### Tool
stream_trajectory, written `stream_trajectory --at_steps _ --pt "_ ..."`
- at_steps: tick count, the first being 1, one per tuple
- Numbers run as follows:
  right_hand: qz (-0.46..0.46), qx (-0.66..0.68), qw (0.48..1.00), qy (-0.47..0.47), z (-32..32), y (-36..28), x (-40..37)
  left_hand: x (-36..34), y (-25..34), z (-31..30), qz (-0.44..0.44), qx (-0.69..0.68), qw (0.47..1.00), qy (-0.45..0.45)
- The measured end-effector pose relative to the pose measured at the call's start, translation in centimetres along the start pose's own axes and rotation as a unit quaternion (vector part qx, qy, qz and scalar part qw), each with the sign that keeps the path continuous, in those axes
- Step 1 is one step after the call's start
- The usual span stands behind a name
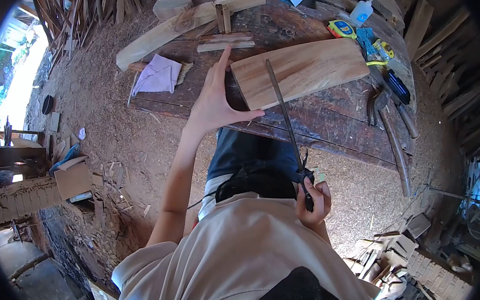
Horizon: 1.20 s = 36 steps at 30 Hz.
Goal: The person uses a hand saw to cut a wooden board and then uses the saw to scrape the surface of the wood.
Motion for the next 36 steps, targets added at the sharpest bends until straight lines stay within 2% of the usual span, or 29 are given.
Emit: stream_trajectory --at_steps 21,29,36 --pt "0.016 -0.011 1.000 -0.009 0.8 0.7 0.2 0.0 0.0 0.0 -0.004 0.000 1.000 -0.004" --pt "-0.001 -0.015 1.000 0.000 2.5 0.9 2.7 0.1 0.2 0.0 -0.007 0.002 1.000 -0.008" --pt "0.016 -0.008 1.000 -0.016 1.4 1.0 0.7 0.1 0.1 -0.1 -0.002 -0.003 1.000 -0.004"
Point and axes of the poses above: each hand's wrist, its own x-axis towards the middle knuckle, its own z-axis out of the palm, y = z × x, the point moved 6 cm from there along x, towards the middle knuckle, and after that the axes turned 4 degrees about -z, right-handed, at the moved point
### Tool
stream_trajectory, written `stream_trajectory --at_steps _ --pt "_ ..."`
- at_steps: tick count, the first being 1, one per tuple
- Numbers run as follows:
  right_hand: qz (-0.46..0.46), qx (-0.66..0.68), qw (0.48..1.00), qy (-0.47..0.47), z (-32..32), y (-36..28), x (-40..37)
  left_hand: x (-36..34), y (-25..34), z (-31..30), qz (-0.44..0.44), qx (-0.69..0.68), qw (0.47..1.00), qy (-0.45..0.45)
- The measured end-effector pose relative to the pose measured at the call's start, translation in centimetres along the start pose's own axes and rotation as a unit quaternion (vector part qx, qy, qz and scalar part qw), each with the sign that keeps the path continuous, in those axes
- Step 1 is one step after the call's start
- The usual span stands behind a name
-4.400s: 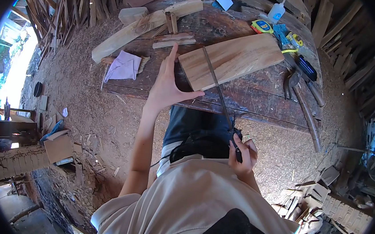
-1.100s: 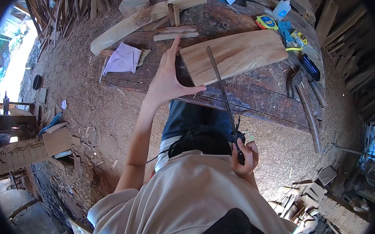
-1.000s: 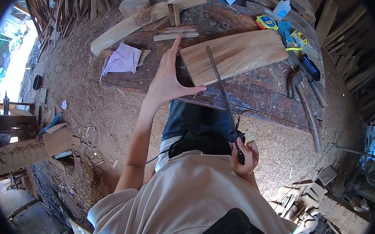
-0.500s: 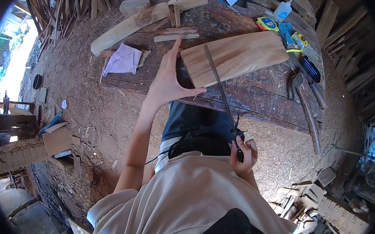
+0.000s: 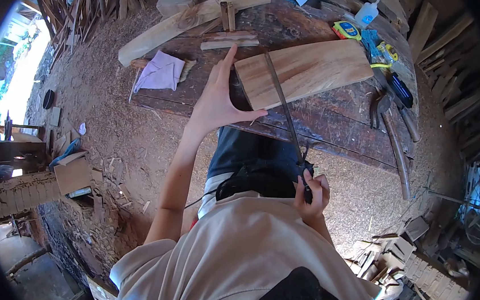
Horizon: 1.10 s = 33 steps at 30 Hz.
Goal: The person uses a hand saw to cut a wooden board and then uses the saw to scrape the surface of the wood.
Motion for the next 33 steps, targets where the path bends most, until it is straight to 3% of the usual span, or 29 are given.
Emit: stream_trajectory --at_steps 21,33 --pt "-0.022 -0.012 0.999 0.022 1.6 -0.3 2.2 0.0 -0.4 0.2 -0.011 -0.006 1.000 -0.005" --pt "0.013 0.007 0.999 0.029 0.9 0.2 -0.2 0.0 -0.5 0.2 -0.012 -0.010 1.000 -0.005"
Point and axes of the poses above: each hand's wrist, its own x-axis towards the middle knuckle, its own z-axis out of the palm, y = z × x, the point moved 6 cm from there along x, towards the middle knuckle, and after that the axes turned 4 degrees about -z, right-handed, at the moved point
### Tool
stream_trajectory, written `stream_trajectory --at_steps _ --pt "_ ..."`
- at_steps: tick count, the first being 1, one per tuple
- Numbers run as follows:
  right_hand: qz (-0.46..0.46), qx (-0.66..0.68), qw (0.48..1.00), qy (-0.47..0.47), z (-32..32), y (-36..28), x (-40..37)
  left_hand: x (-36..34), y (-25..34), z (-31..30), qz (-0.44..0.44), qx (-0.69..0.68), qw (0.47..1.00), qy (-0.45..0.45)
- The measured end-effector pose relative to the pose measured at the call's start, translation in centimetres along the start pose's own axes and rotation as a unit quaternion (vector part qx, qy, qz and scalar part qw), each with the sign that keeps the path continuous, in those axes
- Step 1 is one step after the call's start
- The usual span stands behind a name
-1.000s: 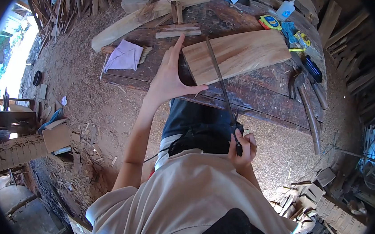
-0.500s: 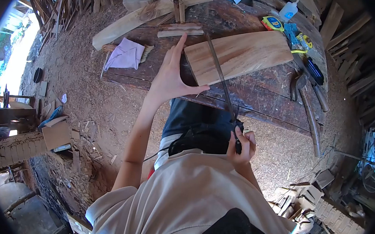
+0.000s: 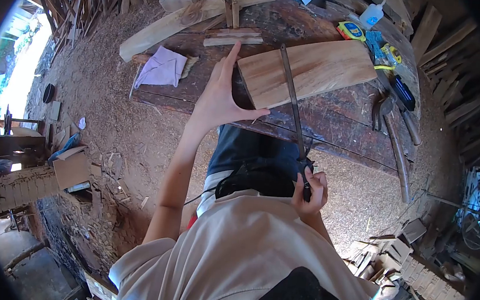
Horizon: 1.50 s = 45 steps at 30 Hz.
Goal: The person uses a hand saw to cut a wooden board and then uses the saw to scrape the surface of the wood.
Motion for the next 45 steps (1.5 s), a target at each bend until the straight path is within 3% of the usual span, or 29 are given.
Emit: stream_trajectory --at_steps 6,14,45 --pt "-0.021 0.024 0.999 0.039 -0.4 -0.3 0.5 -0.1 -0.1 0.1 -0.002 0.000 1.000 0.002" --pt "-0.031 0.001 1.000 -0.001 0.4 -0.6 1.3 -0.1 0.0 -0.1 0.002 -0.001 1.000 0.005" --pt "-0.024 0.011 1.000 -0.011 -0.4 -0.6 1.5 -0.1 0.3 -0.1 -0.001 0.000 1.000 0.000"
Point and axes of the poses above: each hand's wrist, its own x-axis towards the middle knuckle, its own z-axis out of the palm, y = z × x, the point moved 6 cm from there along x, towards the middle knuckle, and after that the axes turned 4 degrees about -z, right-handed, at the moved point
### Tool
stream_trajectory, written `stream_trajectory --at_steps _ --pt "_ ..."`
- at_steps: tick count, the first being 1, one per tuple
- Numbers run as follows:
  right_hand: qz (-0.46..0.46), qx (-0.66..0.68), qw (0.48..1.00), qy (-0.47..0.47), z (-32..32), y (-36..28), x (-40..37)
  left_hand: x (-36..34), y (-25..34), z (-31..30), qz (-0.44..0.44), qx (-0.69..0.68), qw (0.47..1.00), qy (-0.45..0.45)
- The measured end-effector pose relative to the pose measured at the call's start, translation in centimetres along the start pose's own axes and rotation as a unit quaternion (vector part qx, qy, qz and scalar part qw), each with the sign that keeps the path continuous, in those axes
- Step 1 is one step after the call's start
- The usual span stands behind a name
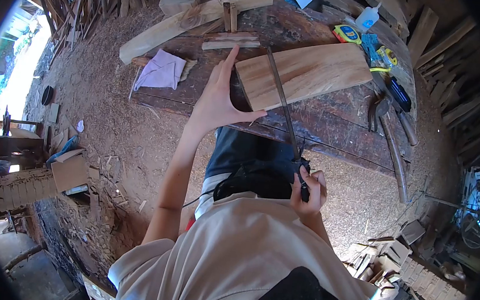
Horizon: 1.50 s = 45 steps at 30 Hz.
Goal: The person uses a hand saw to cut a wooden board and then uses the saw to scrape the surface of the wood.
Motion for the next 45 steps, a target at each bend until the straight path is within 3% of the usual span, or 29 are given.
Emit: stream_trajectory --at_steps 45 --pt "0.004 0.012 1.000 0.005 -0.9 0.4 -2.5 0.2 -0.1 -0.1 0.000 0.000 1.000 0.002"
Point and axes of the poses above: each hand's wrist, its own x-axis towards the middle knuckle, its own z-axis out of the palm, y = z × x, the point moved 6 cm from there along x, towards the middle knuckle, and after that the axes turned 4 degrees about -z, right-handed, at the moved point
